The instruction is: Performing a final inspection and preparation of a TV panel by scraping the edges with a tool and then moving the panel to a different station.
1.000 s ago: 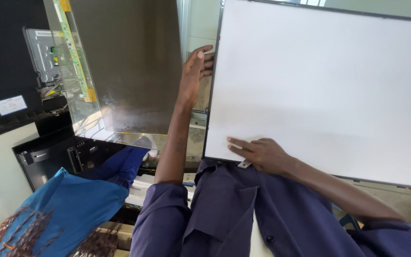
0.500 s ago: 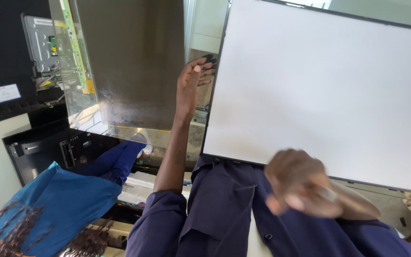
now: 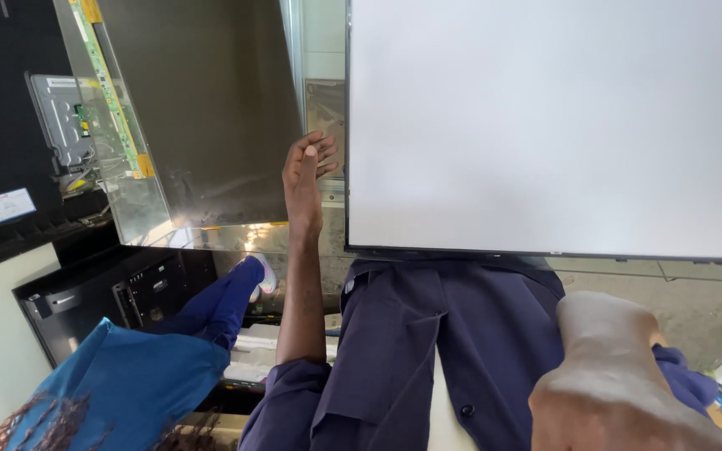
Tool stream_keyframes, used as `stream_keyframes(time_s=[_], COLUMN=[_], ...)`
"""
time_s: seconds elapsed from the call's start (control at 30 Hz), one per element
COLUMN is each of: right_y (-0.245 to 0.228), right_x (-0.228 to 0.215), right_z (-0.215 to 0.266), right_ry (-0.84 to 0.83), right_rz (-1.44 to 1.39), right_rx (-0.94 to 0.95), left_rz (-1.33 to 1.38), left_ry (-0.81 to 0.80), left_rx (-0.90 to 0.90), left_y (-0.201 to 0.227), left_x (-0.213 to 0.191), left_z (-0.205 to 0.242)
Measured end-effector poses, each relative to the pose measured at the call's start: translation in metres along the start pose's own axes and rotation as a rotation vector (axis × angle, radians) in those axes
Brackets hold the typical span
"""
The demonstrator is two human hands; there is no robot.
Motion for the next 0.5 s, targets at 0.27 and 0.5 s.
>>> stream_keyframes(time_s=[0.27,0.5], right_y=[-0.044,-0.111], right_x=[0.024,0.07], right_z=[0.051,0.107], right_ry=[-0.049,-0.175], right_rz=[0.002,-0.03], right_rx=[-0.142,-0.272], left_rz=[-0.155,-0.659], left_ry=[0.06,0.233], left_rx=[0.18,0.488], left_y=[0.012,0.016], left_x=[0.016,0.067], left_z=[0.04,0.092])
Point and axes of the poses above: each hand's wrist, its own z-axis away from the middle knuckle, its own x-axis out of the palm, y = z × x, the point moved 3 cm from there along -z, towards the middle knuckle, and after that the axes turned 10 degrees about -x, right-handed, at the moved point
